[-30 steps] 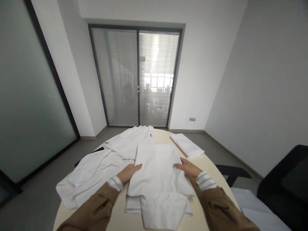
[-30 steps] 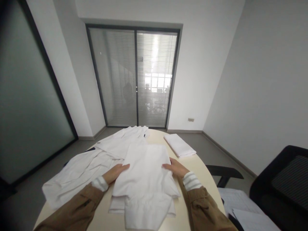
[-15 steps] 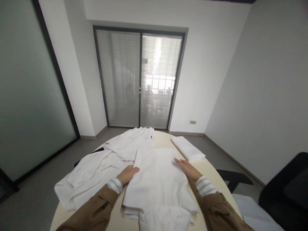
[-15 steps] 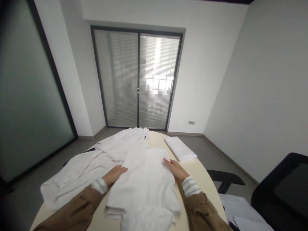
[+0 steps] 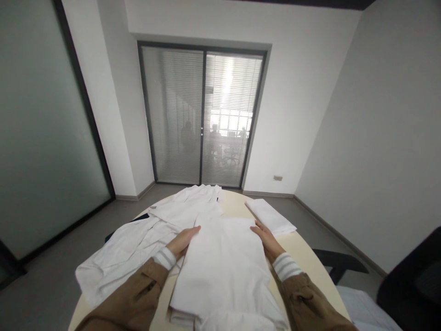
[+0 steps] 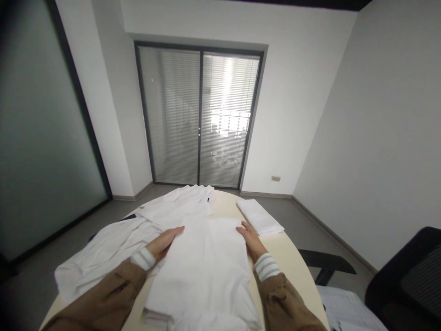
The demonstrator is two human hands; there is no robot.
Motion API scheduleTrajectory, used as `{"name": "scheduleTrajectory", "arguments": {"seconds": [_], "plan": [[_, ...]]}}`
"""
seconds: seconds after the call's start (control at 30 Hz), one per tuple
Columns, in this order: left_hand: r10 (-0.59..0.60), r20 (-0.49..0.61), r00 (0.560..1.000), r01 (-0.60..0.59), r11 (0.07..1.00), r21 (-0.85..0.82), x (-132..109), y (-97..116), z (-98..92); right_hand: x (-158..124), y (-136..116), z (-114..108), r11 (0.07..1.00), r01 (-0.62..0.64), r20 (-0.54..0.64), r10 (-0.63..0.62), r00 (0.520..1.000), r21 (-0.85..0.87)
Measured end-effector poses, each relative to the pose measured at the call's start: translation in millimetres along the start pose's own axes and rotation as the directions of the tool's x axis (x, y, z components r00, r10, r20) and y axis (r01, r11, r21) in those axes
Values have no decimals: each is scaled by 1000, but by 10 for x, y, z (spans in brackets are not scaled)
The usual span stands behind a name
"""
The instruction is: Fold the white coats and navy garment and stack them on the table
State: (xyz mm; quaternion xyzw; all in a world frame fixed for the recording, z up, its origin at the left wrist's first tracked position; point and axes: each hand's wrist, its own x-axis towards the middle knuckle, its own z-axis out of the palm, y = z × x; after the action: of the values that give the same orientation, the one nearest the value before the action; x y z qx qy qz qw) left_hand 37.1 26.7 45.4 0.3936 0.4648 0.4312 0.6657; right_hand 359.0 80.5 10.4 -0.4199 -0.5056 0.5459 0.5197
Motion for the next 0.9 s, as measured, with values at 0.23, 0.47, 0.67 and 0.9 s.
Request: {"name": "scheduleTrajectory", "arguments": {"seconds": [0.23,0.47,0.67,0.9], "plan": [[101,-155,983,-96,995,37,409,147,-28,-177,-177,135,992,-7,78,-3,997,127],[317,-222,922,-282,943,175,478,198,-140,-171,-213,178,985,42,3,-44,999,165],[366,-163,916,-352,930,109,493,183,-99,-155,-176,144,987,87,-53,-81,995,137],[411,13,911,-410,910,-60,427,158,11,-22,-117,17,966,252,-248,-230,941,61]]}}
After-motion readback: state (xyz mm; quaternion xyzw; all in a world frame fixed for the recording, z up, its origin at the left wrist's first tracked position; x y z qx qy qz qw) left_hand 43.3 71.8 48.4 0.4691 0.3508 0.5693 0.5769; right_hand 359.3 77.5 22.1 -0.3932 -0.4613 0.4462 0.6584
